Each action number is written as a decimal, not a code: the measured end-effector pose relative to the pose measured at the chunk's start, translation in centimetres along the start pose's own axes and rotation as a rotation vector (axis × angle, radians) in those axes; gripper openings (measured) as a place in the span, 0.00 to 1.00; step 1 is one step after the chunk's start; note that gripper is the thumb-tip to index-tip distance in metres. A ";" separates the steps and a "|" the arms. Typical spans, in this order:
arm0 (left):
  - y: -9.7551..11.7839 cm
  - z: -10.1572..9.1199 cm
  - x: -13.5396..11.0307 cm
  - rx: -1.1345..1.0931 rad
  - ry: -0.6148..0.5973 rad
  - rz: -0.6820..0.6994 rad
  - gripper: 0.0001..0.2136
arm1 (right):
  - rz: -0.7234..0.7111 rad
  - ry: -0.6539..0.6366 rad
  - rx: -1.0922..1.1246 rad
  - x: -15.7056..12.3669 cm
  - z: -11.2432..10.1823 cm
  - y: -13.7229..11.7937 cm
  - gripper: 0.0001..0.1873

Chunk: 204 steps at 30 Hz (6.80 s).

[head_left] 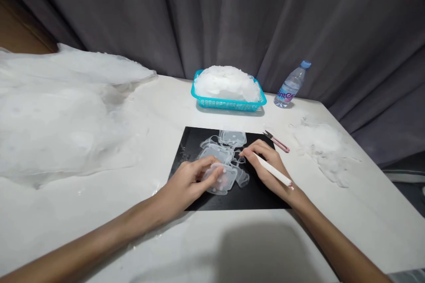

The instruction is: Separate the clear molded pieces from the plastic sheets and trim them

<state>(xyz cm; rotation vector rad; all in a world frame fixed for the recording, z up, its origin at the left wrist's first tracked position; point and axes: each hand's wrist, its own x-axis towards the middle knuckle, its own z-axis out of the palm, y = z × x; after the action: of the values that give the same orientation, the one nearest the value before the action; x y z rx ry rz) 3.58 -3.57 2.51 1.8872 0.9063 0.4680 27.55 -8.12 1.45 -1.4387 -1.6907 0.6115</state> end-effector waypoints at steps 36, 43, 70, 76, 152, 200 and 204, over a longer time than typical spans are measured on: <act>0.6 2.3 0.1 -0.791 -0.076 -0.294 0.20 | -0.011 -0.416 0.167 -1.4 -2.2 -1.7 0.04; 0.8 2.3 0.0 -0.790 -0.063 -0.298 0.20 | -0.019 -0.450 0.173 -1.5 -2.7 -1.9 0.04; 0.7 1.5 0.5 -0.381 -0.143 -0.150 0.13 | -0.128 -0.409 0.111 -1.0 -1.8 -0.9 0.05; 0.5 2.2 -0.6 -0.305 -0.280 -0.163 0.14 | -0.145 -0.067 -0.310 -0.3 -1.1 0.5 0.08; 1.0 0.6 -1.1 -0.399 -0.029 0.090 0.04 | 0.215 0.008 0.037 -1.6 -3.5 2.3 0.14; 0.5 -0.5 -1.3 -0.242 0.037 0.317 0.03 | -0.022 -0.146 0.236 -3.0 -0.9 -1.0 0.15; 0.4 -0.5 -1.2 -0.236 0.032 0.312 0.03 | -0.028 -0.149 0.230 -2.9 -1.0 -1.0 0.15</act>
<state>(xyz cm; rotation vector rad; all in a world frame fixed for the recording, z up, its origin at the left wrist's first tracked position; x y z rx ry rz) 2.61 -4.32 3.16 1.8105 0.5488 0.7610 27.84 -11.28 2.02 -1.2298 -1.6893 0.8854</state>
